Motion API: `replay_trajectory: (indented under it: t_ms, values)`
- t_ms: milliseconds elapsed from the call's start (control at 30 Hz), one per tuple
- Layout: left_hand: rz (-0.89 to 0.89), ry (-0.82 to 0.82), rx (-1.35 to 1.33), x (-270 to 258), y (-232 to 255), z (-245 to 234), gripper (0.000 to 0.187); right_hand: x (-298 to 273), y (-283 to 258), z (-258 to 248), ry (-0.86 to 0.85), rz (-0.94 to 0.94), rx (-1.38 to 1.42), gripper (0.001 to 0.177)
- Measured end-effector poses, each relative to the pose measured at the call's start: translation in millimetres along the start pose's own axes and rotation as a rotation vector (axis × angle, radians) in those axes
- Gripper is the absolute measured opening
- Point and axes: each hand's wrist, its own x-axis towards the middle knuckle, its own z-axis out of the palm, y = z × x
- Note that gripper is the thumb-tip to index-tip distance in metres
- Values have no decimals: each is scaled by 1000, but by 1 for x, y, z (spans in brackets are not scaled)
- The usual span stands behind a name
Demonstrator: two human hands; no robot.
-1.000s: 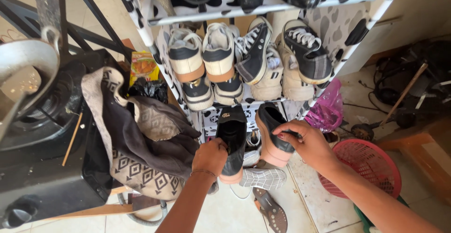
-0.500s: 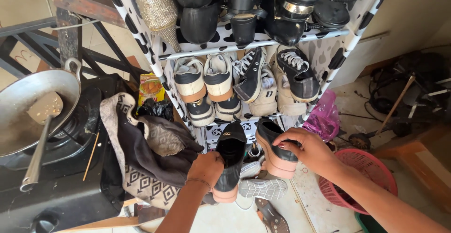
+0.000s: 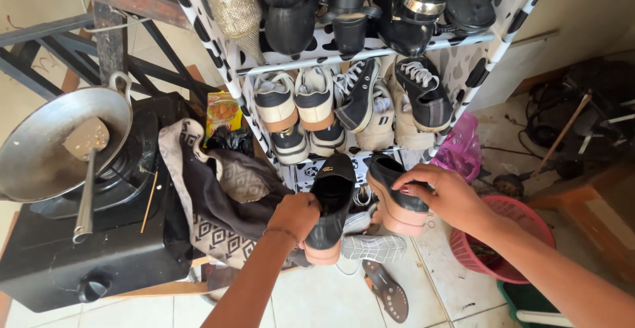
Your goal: Organizing and rearranging various pairs of shoes, sneakers, and sandals on a multi-tier shoe rack.
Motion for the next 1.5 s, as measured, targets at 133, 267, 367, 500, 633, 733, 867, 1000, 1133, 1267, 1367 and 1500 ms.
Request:
replay_trajectory:
  t_ms: [133,267,367,500,633,733,867,1000,1133,1267,1367,1500]
  values:
    - [122,43,41,9,-13,-2,30,-5,-9,-15,35,-112,-32,17]
    - [193,38,84,7,-12,-9,32,-9,-18,-32,10,-27,-29,18]
    - [166,20,64,-9,10,-30,33,-10,-24,-45,27,-99,-68,19]
    - [368,112,189,15,-7,-23,28,-12,-42,-62,56,-67,-38,19]
    - [361,96,204,10,11,-36,28,-12,-60,-77,73,-62,-55,19]
    - [388,74,200,7,24,-45,30,-10,-67,-86,88,-38,-42,19]
    - [395,53,156,7,38,-54,30,-10,-78,-98,96,-39,-49,18]
    - [744,82,595,44,20,-48,26,-11,-82,-108,108,-44,-69,18]
    - [900,106,833,32,45,-67,34,-10,-94,-120,123,-86,-103,18]
    - [902,143,697,52,49,-67,29,-6,-100,-126,164,-171,-116,18]
    - [589,63,259,8,92,-90,29,1,-101,-128,196,-238,-144,18]
    - [180,-64,-184,-21,127,-114,35,5,-123,-133,224,-97,-158,18]
